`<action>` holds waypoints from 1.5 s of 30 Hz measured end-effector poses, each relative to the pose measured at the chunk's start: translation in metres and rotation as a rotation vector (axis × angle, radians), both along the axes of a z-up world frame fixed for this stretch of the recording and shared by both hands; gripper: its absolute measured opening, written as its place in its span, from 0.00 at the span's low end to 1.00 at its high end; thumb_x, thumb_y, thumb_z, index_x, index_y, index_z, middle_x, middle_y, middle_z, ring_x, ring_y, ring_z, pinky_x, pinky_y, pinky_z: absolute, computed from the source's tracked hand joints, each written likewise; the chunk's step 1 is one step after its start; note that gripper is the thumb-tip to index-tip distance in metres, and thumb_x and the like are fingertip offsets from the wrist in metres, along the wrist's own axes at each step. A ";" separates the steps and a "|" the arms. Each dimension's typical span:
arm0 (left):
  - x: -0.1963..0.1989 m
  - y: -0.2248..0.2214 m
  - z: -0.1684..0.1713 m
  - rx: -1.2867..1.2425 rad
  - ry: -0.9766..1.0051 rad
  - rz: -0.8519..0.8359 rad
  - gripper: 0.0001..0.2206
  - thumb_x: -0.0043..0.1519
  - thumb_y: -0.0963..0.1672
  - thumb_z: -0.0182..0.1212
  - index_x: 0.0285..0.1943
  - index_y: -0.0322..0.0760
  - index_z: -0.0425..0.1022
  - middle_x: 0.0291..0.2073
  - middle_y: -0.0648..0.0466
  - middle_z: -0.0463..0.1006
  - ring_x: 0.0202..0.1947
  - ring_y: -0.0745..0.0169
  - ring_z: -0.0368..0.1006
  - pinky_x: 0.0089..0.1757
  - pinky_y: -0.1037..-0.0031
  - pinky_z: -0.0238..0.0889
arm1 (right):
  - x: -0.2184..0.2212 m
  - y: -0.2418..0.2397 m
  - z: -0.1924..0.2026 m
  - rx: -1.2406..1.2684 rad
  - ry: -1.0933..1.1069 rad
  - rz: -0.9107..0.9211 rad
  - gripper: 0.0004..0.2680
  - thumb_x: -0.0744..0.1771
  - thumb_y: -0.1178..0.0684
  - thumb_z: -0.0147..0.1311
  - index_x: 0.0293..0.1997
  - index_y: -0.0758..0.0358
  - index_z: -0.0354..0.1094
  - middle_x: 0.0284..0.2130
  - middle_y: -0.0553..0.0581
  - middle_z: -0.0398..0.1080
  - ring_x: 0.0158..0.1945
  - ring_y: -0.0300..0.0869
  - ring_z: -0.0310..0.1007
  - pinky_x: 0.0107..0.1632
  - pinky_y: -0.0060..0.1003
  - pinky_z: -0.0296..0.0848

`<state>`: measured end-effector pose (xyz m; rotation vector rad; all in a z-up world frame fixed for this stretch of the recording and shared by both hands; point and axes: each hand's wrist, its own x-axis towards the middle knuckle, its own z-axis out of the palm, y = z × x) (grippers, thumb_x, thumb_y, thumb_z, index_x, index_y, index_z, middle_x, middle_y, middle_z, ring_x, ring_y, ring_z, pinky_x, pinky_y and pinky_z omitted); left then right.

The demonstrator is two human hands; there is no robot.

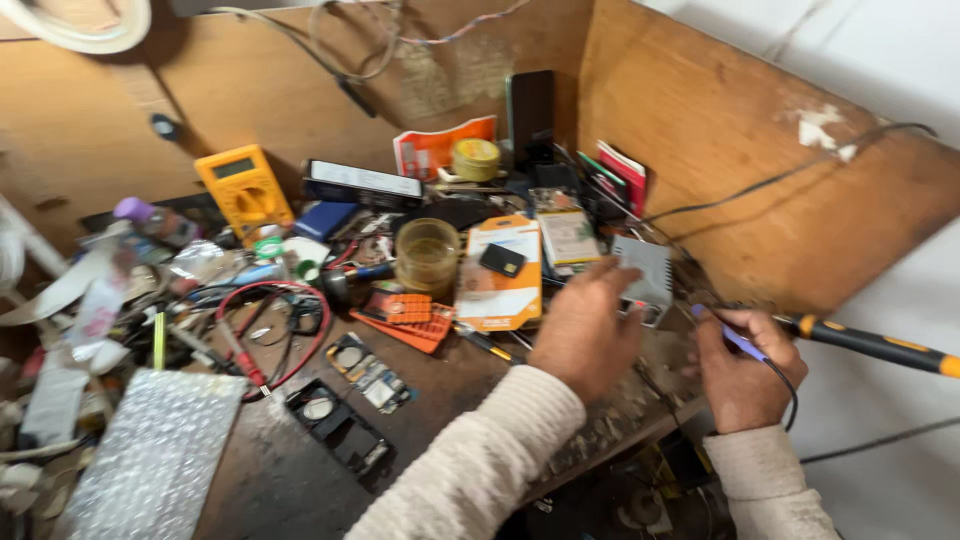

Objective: The person assembles internal components of a mobile phone, using a small blue tool to position parts onto the circuit board and then attaching the plastic back casing.

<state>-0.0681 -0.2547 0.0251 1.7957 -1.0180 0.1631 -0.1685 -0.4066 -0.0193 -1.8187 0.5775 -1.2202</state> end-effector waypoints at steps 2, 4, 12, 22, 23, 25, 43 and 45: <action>-0.002 -0.006 -0.005 -0.059 -0.037 -0.014 0.20 0.56 0.40 0.64 0.59 0.29 0.75 0.62 0.32 0.72 0.63 0.34 0.69 0.61 0.59 0.62 | 0.004 -0.002 -0.003 0.017 0.027 -0.015 0.05 0.69 0.58 0.60 0.39 0.70 0.73 0.28 0.60 0.75 0.25 0.39 0.75 0.28 0.33 0.74; -0.007 -0.013 -0.005 -0.094 0.000 -0.002 0.20 0.57 0.41 0.64 0.59 0.29 0.76 0.61 0.32 0.73 0.62 0.34 0.69 0.61 0.59 0.62 | 0.005 -0.007 -0.007 0.254 0.079 0.000 0.08 0.70 0.52 0.60 0.39 0.68 0.73 0.26 0.62 0.73 0.21 0.41 0.70 0.23 0.34 0.68; -0.016 -0.003 0.002 -0.088 0.192 -0.019 0.22 0.56 0.43 0.63 0.59 0.28 0.76 0.56 0.34 0.77 0.59 0.37 0.72 0.58 0.59 0.63 | 0.018 -0.079 -0.053 1.255 0.120 0.521 0.12 0.67 0.39 0.60 0.35 0.55 0.66 0.22 0.45 0.62 0.17 0.28 0.52 0.15 0.22 0.50; -0.015 0.039 0.009 -0.237 0.364 0.137 0.20 0.56 0.43 0.63 0.57 0.28 0.79 0.44 0.36 0.82 0.46 0.43 0.81 0.50 0.64 0.72 | 0.030 0.042 -0.023 1.186 -0.011 0.704 0.11 0.69 0.46 0.51 0.54 0.57 0.68 0.39 0.48 0.73 0.38 0.34 0.71 0.36 0.30 0.71; -0.016 0.045 0.010 -0.266 0.381 0.164 0.19 0.56 0.43 0.63 0.55 0.28 0.79 0.44 0.38 0.83 0.45 0.45 0.81 0.49 0.64 0.72 | 0.036 0.064 -0.017 1.156 0.020 0.648 0.12 0.68 0.45 0.48 0.54 0.56 0.67 0.42 0.50 0.75 0.43 0.37 0.74 0.43 0.35 0.76; -0.016 0.062 0.008 -0.297 0.488 0.186 0.18 0.57 0.44 0.62 0.56 0.30 0.79 0.45 0.40 0.83 0.44 0.51 0.82 0.48 0.67 0.73 | 0.048 0.101 -0.012 1.014 -0.034 0.808 0.12 0.69 0.50 0.48 0.54 0.64 0.68 0.46 0.54 0.75 0.48 0.42 0.74 0.48 0.38 0.75; 0.033 0.291 -0.022 -0.231 0.618 0.666 0.20 0.56 0.42 0.65 0.58 0.30 0.76 0.50 0.45 0.82 0.52 0.57 0.80 0.53 0.70 0.71 | 0.093 0.239 0.002 -0.079 0.442 0.543 0.07 0.64 0.52 0.61 0.38 0.65 0.76 0.27 0.54 0.79 0.27 0.36 0.75 0.34 0.32 0.74; 0.023 0.299 -0.026 -0.179 0.609 0.735 0.20 0.55 0.41 0.64 0.58 0.31 0.76 0.49 0.46 0.83 0.50 0.57 0.81 0.52 0.70 0.72 | 0.092 0.241 -0.002 -0.118 0.475 0.532 0.07 0.63 0.52 0.62 0.38 0.64 0.76 0.27 0.53 0.79 0.27 0.36 0.75 0.34 0.32 0.74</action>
